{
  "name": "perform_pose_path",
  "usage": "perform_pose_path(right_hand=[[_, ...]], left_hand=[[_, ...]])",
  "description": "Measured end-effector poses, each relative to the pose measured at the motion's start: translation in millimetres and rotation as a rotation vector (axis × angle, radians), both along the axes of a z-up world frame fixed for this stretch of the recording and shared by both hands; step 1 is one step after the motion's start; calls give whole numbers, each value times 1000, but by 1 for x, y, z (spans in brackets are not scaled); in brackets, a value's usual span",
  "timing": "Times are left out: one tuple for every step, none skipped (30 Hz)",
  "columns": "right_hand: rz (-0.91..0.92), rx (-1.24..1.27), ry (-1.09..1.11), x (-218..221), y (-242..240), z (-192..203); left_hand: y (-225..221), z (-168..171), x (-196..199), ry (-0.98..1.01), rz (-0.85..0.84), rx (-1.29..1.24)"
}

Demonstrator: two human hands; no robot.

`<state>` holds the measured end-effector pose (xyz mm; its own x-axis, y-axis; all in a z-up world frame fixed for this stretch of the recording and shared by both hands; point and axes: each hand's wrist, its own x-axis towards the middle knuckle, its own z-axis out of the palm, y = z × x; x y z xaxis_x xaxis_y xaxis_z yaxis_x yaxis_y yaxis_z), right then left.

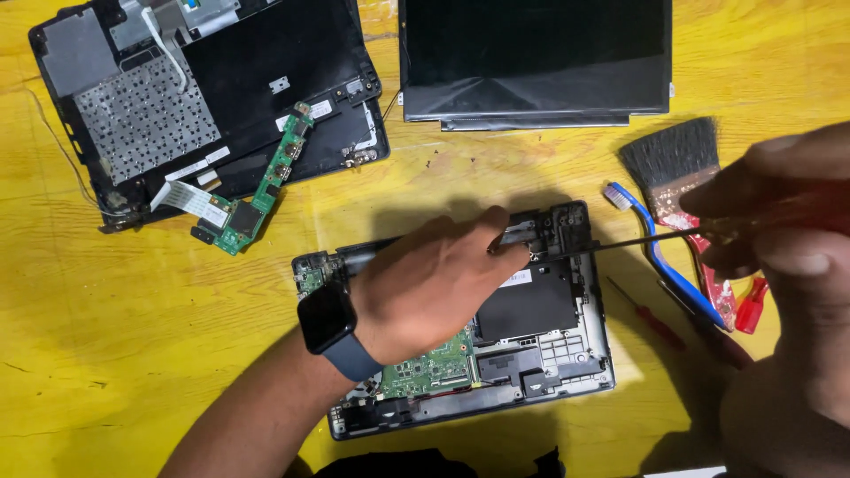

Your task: Removing a hard drive from a laptop chassis and cleaning internal components using brushes and a screwdriver.

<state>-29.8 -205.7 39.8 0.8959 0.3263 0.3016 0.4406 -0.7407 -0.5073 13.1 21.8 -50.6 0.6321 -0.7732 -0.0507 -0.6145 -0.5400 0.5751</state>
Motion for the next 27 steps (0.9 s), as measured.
perform_pose_path(right_hand=[[-3,0,0,-3,-4,-3],[-31,47,41,-5,-8,-6],[-59,94,83,-8,-12,-8],[-58,95,84,-3,-6,-5],[-220,221,183,2,1,-1],[-380,347,283,7,7,4],[-378,351,282,10,5,4],[-344,354,271,12,3,5],[-309,358,261,13,0,7],[-311,359,255,12,-9,5],[-263,360,240,11,-18,4],[-212,359,224,10,-27,2],[-212,358,216,9,-29,6],[-188,341,205,7,-31,9],[-164,324,194,6,-32,11],[-157,326,192,6,-34,13],[-122,304,177,6,-35,14],[-88,284,160,6,-36,16],[-82,289,154,9,-42,14],[-35,263,143,11,-47,13],[12,237,132,13,-53,12],[16,240,130,11,-51,14],[29,247,116,9,-50,16],[38,252,104,6,-49,18],[38,254,104,7,-52,16],[62,264,89,8,-54,14],[87,275,75,8,-56,12]], left_hand=[[-2,1,0,0,-3,0],[-3,3,-1,-27,-8,33],[-4,5,-2,-54,-13,66],[-5,5,-4,-53,-12,67],[-7,4,-7,-81,-9,104],[-8,5,-9,-112,-6,143],[-12,5,-15,-114,-5,146],[-15,5,-20,-130,-8,180],[-19,6,-26,-147,-12,213],[-23,4,-33,-152,-14,213],[-26,2,-40,-207,14,216],[-29,0,-47,-263,44,217],[-33,-1,-50,-270,44,215],[-36,-3,-55,-302,88,241],[-38,-5,-60,-333,133,267],[-38,-8,-64,-336,138,270],[-38,-12,-69,-370,186,265],[-38,-15,-72,-407,233,260],[-38,-17,-73,-413,238,265],[-39,-19,-74,-356,235,271],[-39,-21,-74,-300,231,276],[-40,-18,-75,-302,234,280],[-41,-16,-75,-313,246,273],[-42,-14,-76,-321,255,264],[-44,-11,-77,-321,254,266],[-46,-9,-79,-309,287,221],[-48,-8,-80,-296,320,176]])
